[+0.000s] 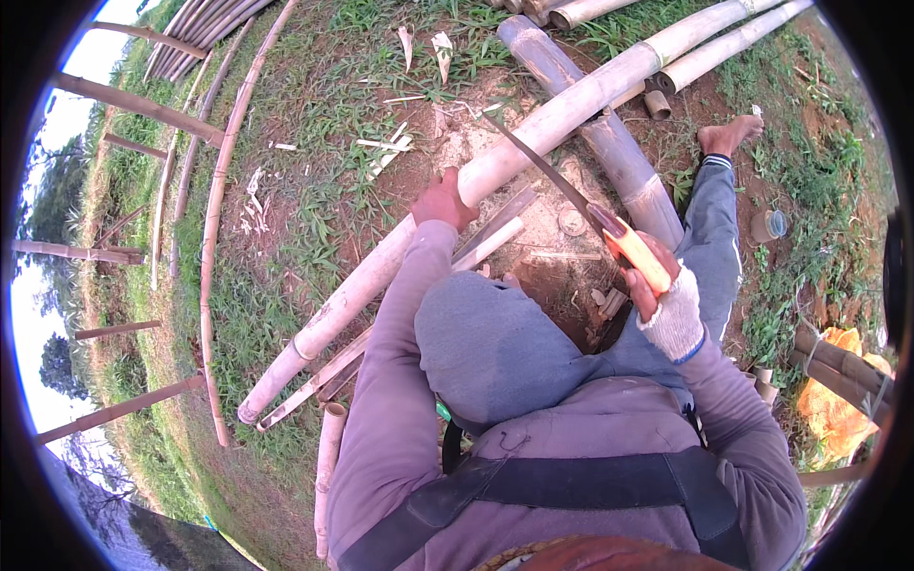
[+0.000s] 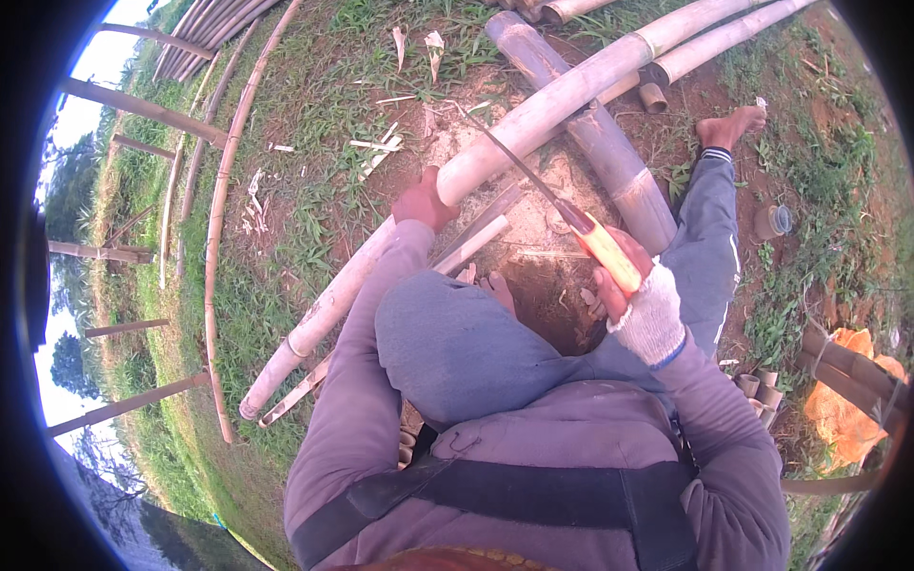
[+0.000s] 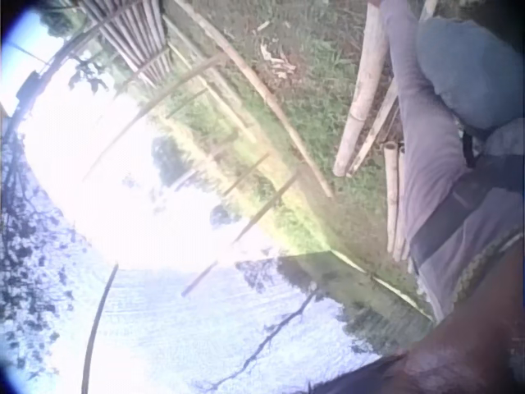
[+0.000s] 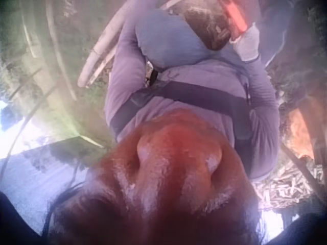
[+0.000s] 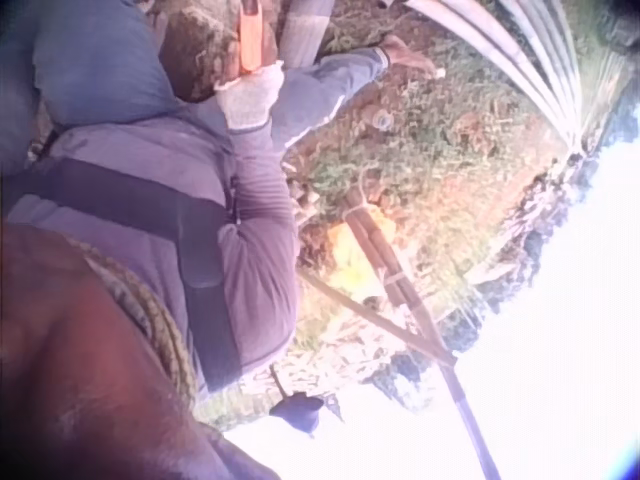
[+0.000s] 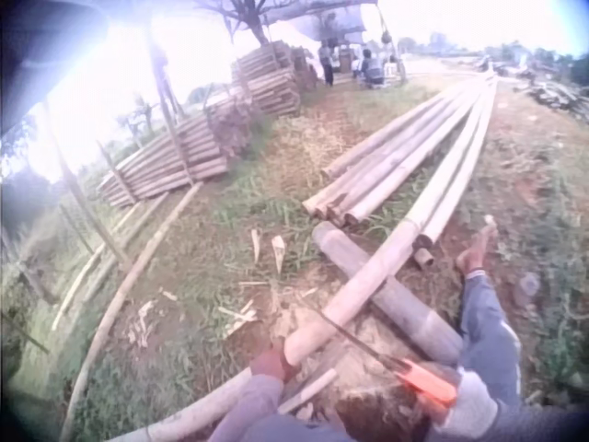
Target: The person sits on the ground and uses a hand saw to cut long bamboo poles into shorter sections. After each cut, the person places the cut pieces into a growing pile nearby.
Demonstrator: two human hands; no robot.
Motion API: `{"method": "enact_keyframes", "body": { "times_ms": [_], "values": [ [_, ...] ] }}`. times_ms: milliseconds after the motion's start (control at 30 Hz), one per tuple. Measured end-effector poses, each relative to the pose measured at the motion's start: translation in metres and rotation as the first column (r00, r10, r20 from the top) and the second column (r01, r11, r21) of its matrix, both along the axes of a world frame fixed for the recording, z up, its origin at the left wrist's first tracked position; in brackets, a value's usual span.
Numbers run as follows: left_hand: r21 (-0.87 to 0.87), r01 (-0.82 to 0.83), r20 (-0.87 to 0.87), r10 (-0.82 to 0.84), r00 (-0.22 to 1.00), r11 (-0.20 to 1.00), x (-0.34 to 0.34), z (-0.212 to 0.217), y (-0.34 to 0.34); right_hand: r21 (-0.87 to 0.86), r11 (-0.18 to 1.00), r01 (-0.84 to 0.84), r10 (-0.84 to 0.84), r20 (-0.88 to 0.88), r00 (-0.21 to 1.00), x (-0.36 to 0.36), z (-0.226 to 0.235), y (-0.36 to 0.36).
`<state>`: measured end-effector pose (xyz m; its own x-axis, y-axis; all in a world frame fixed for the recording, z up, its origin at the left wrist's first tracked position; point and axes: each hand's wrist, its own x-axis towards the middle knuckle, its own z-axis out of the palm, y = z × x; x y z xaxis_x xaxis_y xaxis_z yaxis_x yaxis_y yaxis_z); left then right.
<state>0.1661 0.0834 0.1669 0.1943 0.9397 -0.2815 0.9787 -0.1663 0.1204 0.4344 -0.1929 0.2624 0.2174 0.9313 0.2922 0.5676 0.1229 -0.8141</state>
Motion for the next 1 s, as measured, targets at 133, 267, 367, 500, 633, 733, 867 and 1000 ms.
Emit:
{"method": "enact_keyframes", "body": {
  "times_ms": [133,267,367,500,633,733,867,1000],
  "values": [
    [0.006,0.025,0.023,-0.025,0.999,1.0,0.002,-0.004,-0.002,0.023,0.997,-0.068,0.066,0.094,0.993,0.015,-0.008,-0.051],
    [-0.019,0.039,0.042,-0.039,0.998,0.999,0.013,0.001,0.002,0.093,0.995,0.04,-0.045,0.051,0.998,-0.01,-0.033,0.074],
    [-0.017,0.023,0.016,-0.023,1.0,1.0,0.012,0.003,0.002,0.112,0.992,0.062,-0.067,0.04,0.997,-0.023,-0.03,0.129],
    [0.012,0.03,0.012,-0.03,0.999,0.999,0.004,0.004,0.007,0.051,0.998,0.046,-0.043,-0.068,0.997,-0.016,-0.02,0.045],
    [-0.015,0.016,0.046,-0.015,0.999,1.0,-0.003,-0.002,0.001,-0.073,0.997,-0.021,0.019,-0.029,0.999,0.013,-0.013,-0.066],
    [-0.031,0.029,0.008,-0.029,1.0,0.999,0.0,-0.006,0.0,0.02,0.998,-0.064,0.06,0.166,0.984,0.017,-0.031,-0.035],
    [-0.023,0.049,-0.003,-0.049,0.999,0.999,0.01,-0.001,0.004,0.188,0.981,0.038,-0.049,0.059,0.997,-0.022,-0.035,0.119],
    [-0.027,0.033,0.006,-0.033,0.999,0.999,0.006,-0.008,-0.004,0.082,0.995,0.065,-0.069,0.049,0.996,-0.026,-0.027,0.106]
  ]
}}
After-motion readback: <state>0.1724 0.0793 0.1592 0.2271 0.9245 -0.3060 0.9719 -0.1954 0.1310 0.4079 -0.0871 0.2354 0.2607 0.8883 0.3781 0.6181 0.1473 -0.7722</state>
